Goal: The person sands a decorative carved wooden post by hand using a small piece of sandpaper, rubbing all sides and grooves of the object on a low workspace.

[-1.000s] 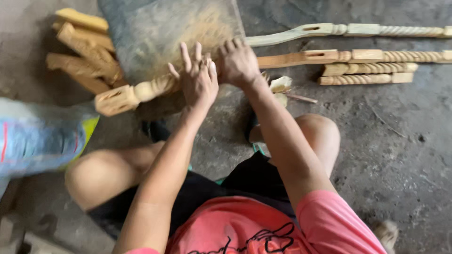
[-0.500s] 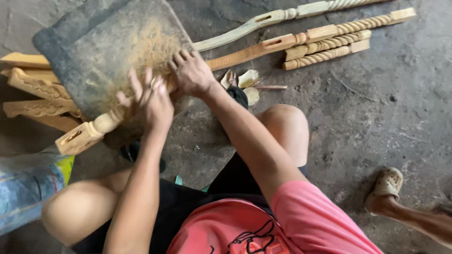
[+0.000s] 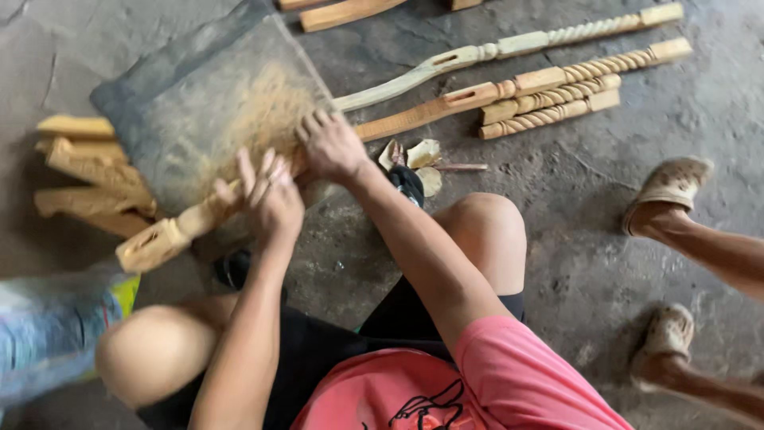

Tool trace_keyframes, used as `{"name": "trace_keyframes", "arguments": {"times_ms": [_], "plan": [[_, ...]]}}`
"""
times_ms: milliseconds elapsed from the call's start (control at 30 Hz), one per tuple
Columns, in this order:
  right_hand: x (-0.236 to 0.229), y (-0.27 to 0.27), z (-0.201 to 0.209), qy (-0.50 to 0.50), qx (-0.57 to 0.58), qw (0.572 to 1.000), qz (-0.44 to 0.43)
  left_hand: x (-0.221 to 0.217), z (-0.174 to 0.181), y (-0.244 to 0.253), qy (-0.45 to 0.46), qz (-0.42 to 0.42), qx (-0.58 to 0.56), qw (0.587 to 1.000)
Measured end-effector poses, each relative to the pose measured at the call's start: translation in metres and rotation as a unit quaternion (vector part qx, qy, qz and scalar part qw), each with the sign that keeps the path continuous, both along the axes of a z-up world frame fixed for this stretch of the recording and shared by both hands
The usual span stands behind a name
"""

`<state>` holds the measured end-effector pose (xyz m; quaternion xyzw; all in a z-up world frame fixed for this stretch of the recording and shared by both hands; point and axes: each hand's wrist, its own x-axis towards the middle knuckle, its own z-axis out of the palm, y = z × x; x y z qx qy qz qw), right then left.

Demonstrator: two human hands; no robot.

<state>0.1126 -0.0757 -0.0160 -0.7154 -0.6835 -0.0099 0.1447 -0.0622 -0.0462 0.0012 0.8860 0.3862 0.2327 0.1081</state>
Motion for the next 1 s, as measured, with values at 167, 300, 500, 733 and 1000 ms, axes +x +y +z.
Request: {"name": "trace_keyframes", "arguments": {"times_ms": [167, 300, 500, 733, 1000], "plan": [[0.012, 0.001, 0.008, 0.060, -0.033, 0.998, 0.011, 0.038, -0.001, 0.024, 0.108, -0.008, -0.001, 0.994], [0.005, -0.002, 0.008, 0.020, 0.022, 1.000, 0.002, -0.018, 0.010, 0.007, 0.038, -0.076, 0.049, 0.995], [0.009, 0.001, 0.002, 0.030, -0.025, 0.999, -0.019, 0.028, -0.006, 0.015, 0.118, -0.011, 0.040, 0.992], [0.007, 0.002, -0.002, 0.018, 0.005, 1.000, -0.005, -0.005, 0.007, 0.006, -0.014, -0.037, 0.062, 0.997], [0.002, 0.004, 0.000, -0.010, 0.018, 0.999, -0.039, 0.004, -0.008, 0.020, -0.014, -0.089, -0.026, 0.996]]}}
